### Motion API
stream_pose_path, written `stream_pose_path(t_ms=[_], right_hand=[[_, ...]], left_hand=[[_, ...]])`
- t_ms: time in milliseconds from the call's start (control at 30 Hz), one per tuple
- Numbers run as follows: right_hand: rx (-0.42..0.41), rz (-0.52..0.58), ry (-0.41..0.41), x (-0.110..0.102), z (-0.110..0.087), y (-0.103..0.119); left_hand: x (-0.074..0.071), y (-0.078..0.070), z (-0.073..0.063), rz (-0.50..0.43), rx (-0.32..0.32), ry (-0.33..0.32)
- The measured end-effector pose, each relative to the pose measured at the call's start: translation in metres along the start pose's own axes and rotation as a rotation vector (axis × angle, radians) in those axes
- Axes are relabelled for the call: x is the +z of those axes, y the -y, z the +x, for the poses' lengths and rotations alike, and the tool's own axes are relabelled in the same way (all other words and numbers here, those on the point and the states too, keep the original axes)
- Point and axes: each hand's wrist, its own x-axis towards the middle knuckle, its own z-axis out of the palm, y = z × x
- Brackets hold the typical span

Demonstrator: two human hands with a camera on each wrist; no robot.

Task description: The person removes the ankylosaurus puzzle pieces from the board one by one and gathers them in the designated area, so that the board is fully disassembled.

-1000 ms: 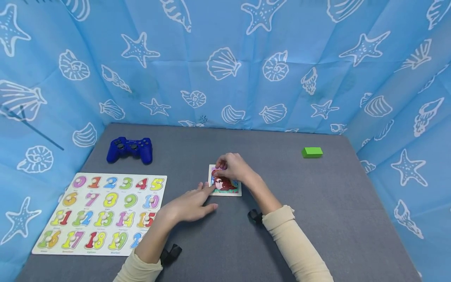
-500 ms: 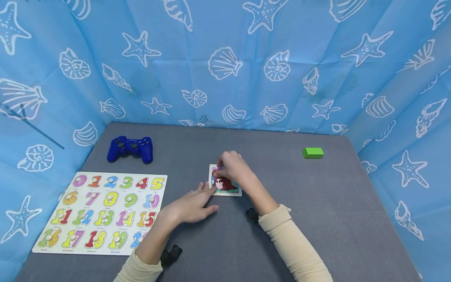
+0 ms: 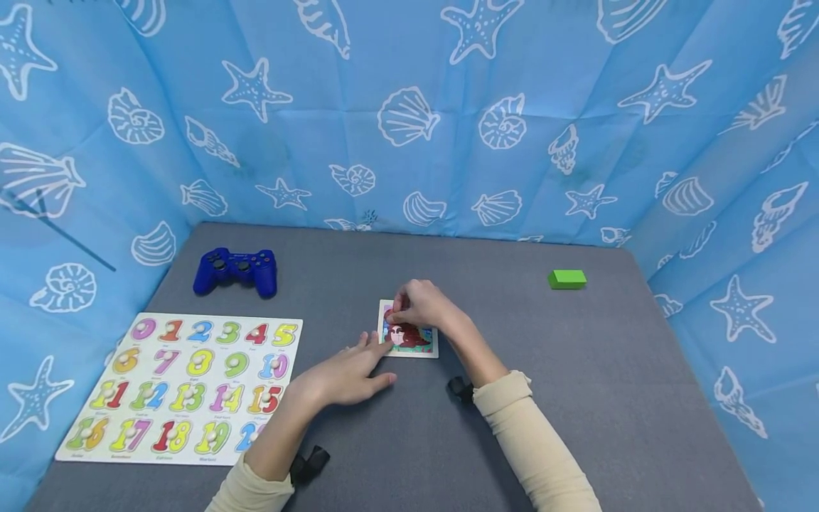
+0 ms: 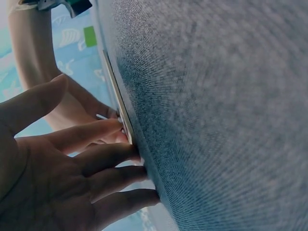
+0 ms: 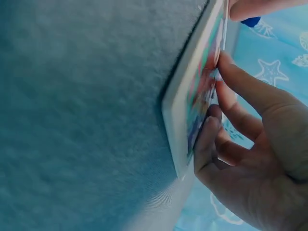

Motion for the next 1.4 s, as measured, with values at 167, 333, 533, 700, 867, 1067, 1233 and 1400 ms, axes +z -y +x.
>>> stream_pose_path(t_ms=[167, 333, 533, 700, 867, 1067, 1233, 1400], right_hand=[[-0.014, -0.018, -0.080, 0.005, -0.004, 0.003], [0.040, -0.049, -0.182, 0.010, -0.010, 0.010], [0.053, -0.059, -0.224, 0.012, -0.012, 0.012], [0.043, -0.038, -0.168, 0.008, -0.007, 0.005], [0.053, -0.022, -0.105, 0.003, -0.004, 0.001], [0.075, -0.073, -0.114, 0.003, -0.006, 0.012], [0.057, -0.132, -0.146, 0.006, -0.007, 0.016], [0.050, -0.136, -0.156, 0.005, -0.008, 0.020]], left_hand=[[-0.005, -0.007, -0.009, -0.003, -0.009, 0.003], [-0.005, -0.007, -0.008, 0.017, 0.000, -0.005], [0.000, 0.000, 0.001, 0.022, 0.001, -0.003], [0.011, 0.013, 0.014, 0.041, 0.013, -0.008], [0.003, 0.002, 0.004, 0.032, 0.019, -0.007], [-0.005, -0.009, -0.007, 0.025, 0.005, 0.002], [0.003, 0.004, 0.004, 0.030, 0.025, -0.005], [0.013, 0.016, 0.015, 0.031, 0.032, 0.005]])
